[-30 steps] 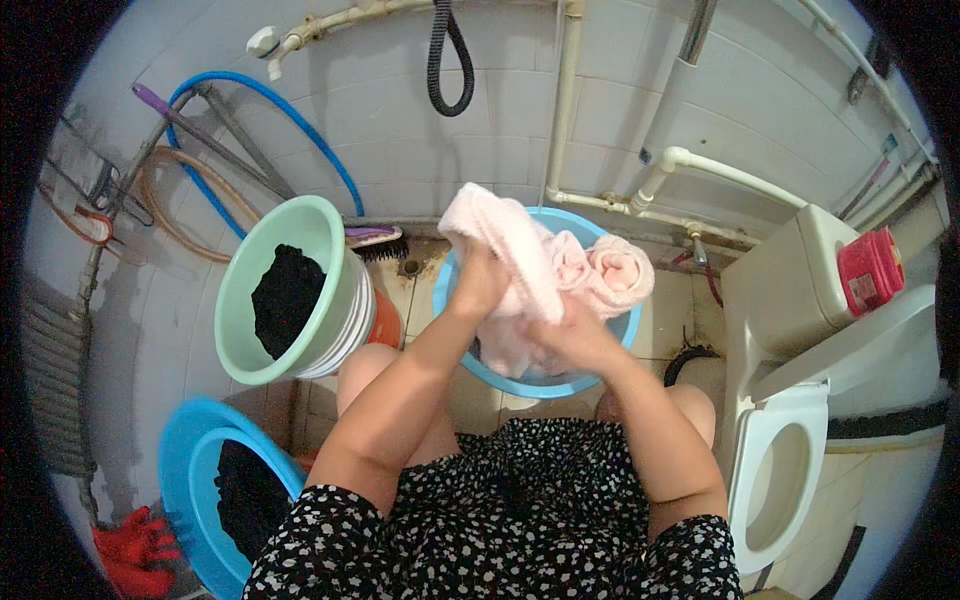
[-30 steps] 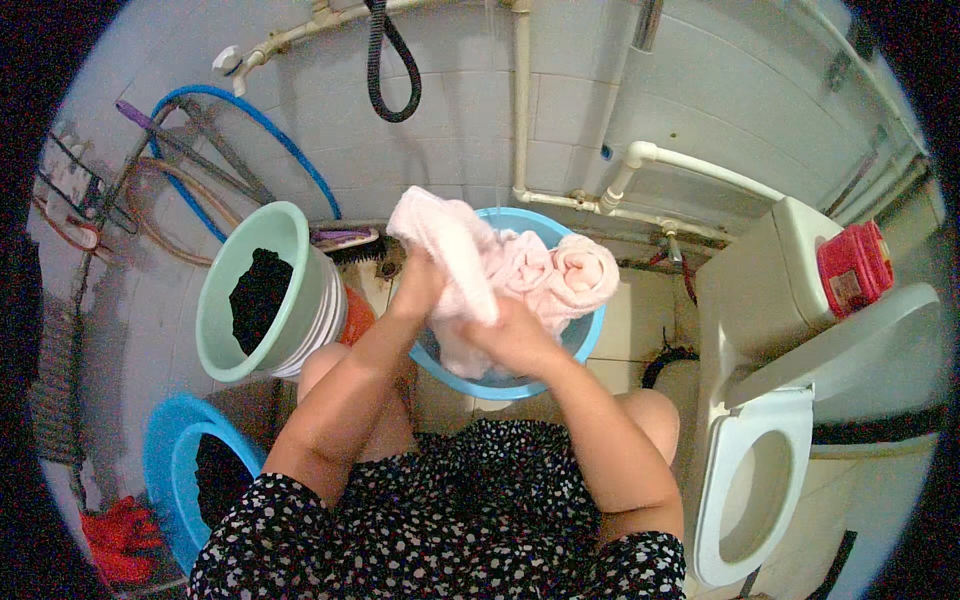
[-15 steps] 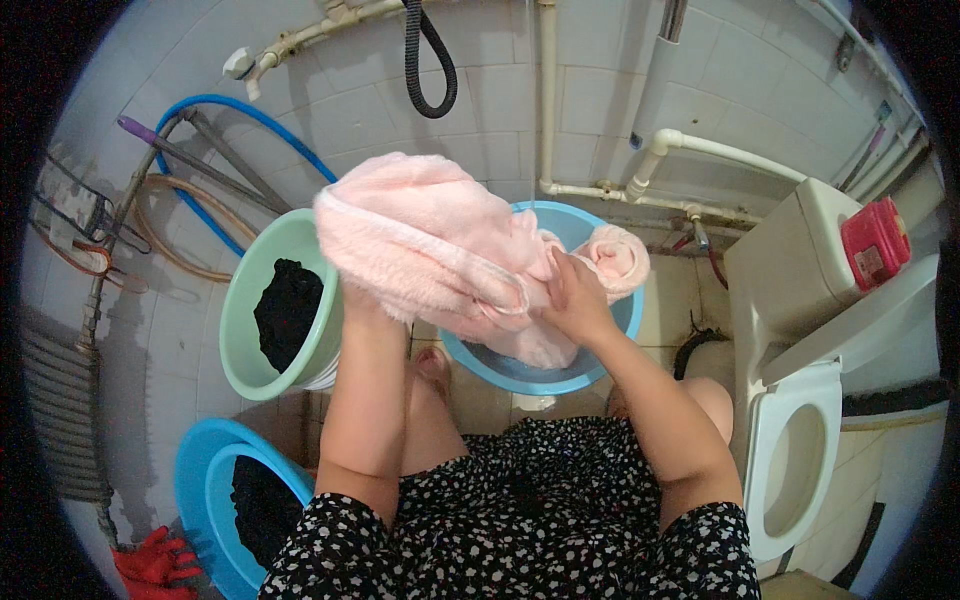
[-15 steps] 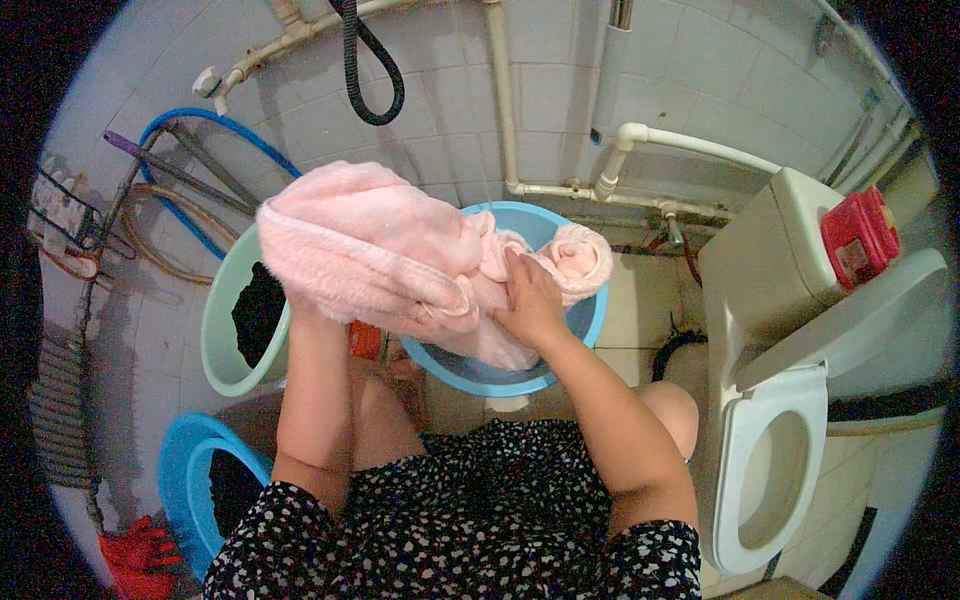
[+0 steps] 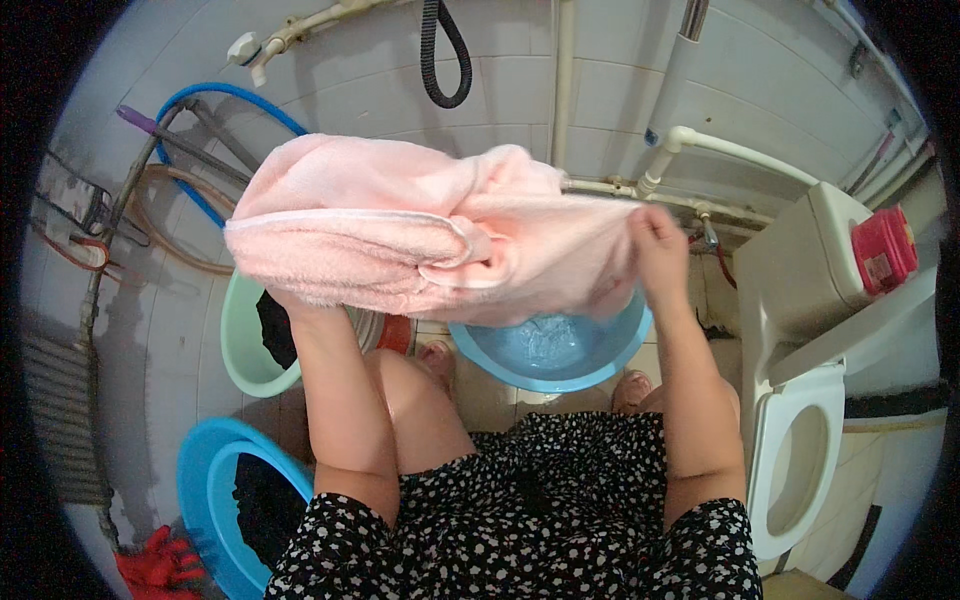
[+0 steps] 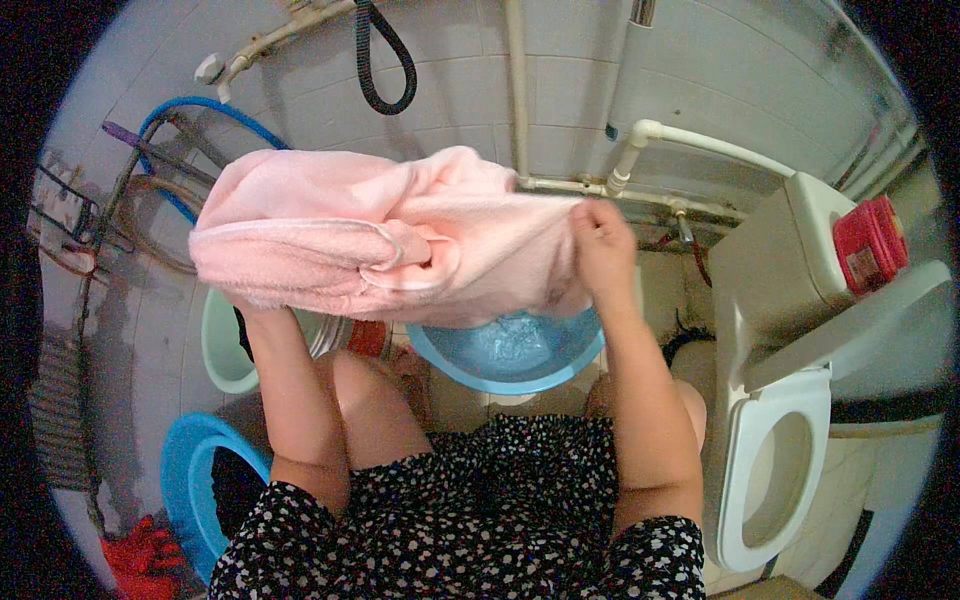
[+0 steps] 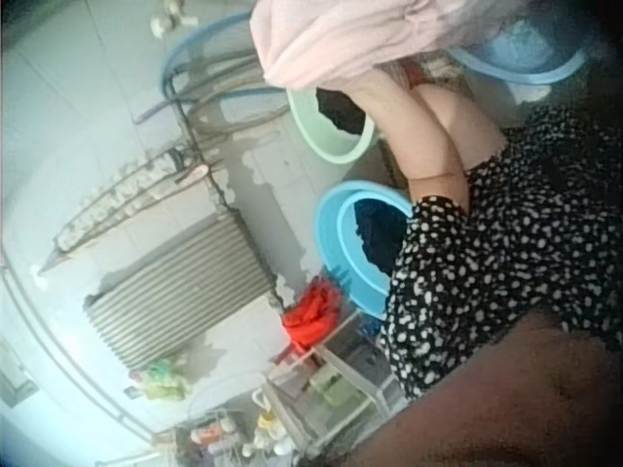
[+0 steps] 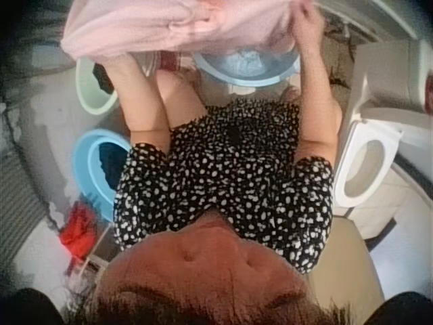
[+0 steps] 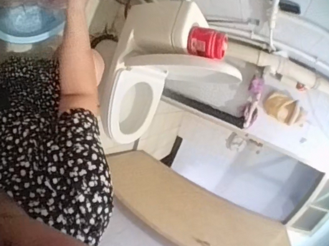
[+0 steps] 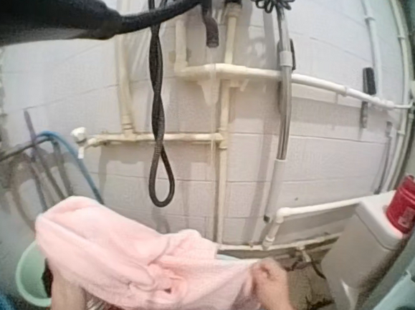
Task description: The person hand-washes a dark garment in a blue basin, then empties the soapy water into a toilet. They refill the basin with fresh water, wash their hands, and proceed to hand-wash a pink towel in the same basin.
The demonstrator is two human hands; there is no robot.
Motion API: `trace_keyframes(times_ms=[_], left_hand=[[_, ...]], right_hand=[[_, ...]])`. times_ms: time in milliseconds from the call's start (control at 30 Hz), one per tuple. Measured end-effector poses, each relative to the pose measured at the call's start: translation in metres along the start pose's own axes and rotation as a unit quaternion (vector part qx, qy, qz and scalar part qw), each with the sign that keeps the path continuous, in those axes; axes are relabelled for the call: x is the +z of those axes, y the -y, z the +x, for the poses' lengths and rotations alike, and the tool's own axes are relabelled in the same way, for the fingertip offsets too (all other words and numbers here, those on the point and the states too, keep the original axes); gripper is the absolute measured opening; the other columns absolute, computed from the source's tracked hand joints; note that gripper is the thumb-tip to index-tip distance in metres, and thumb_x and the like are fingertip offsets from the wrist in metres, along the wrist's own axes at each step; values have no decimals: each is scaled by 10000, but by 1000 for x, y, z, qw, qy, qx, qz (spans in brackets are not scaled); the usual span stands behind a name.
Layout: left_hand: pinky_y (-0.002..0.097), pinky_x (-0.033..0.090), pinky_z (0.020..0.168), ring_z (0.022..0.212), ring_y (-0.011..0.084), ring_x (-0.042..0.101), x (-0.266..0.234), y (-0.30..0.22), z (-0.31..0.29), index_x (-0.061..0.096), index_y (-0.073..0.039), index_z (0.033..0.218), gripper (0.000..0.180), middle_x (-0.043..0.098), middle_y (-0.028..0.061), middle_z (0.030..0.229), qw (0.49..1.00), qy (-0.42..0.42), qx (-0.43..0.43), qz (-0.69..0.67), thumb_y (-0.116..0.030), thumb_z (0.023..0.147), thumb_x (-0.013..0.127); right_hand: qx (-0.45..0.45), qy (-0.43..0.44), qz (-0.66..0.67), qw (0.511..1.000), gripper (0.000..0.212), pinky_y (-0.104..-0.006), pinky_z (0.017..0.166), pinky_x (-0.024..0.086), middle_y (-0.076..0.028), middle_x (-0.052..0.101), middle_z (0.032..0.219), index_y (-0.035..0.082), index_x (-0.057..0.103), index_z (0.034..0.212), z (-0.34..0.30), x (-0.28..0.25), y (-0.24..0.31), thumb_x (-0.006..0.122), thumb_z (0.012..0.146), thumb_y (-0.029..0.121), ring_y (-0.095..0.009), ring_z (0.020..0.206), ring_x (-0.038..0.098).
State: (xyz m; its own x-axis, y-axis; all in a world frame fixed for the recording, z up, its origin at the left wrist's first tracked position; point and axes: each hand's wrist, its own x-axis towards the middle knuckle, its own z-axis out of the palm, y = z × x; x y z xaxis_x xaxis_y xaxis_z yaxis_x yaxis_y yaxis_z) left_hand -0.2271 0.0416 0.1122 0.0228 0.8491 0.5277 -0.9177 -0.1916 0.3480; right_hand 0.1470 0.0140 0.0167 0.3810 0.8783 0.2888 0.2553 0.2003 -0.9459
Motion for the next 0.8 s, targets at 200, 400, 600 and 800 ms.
trace_keyframes(times_ms=[200, 400, 600, 800], left_hand=[[387, 416, 947, 1098, 258, 498, -4, 50, -2, 477, -11, 1196, 416, 524, 135, 1179, 990, -79, -77, 91, -295, 893, 481], [384, 416, 943, 1093, 253, 502, -8, 101, -15, 495, -11, 1182, 400, 536, 129, 1162, 965, -94, -188, 156, -280, 886, 501], [381, 416, 939, 1088, 247, 506, -4, 112, -10, 513, -11, 1168, 384, 548, 122, 1146, 965, -37, -209, 152, -264, 880, 520], [378, 415, 936, 1083, 241, 510, 2, 100, 14, 532, -11, 1154, 368, 560, 116, 1129, 955, 88, -195, 206, -249, 874, 539]], right_hand=[[163, 35, -92, 982, 219, -307, 760, 452, -79, 620, 903, 24, 633, 961, 12, -17, -13, 589, 837, 199, -202, 833, 586], [-2, 255, -60, 965, 387, -326, 831, 443, -167, 565, 1028, 35, 549, 1123, -40, 42, 0, 610, 775, 191, -243, 937, 561], [92, 364, -57, 925, 341, -326, 808, 448, -135, 589, 990, -17, 550, 1075, -56, 47, 14, 560, 844, 233, -205, 910, 559], [178, 60, 357, 915, 236, -299, 734, 467, -71, 607, 940, 39, 576, 1008, 9, -21, 44, 454, 927, 225, -153, 806, 572]])
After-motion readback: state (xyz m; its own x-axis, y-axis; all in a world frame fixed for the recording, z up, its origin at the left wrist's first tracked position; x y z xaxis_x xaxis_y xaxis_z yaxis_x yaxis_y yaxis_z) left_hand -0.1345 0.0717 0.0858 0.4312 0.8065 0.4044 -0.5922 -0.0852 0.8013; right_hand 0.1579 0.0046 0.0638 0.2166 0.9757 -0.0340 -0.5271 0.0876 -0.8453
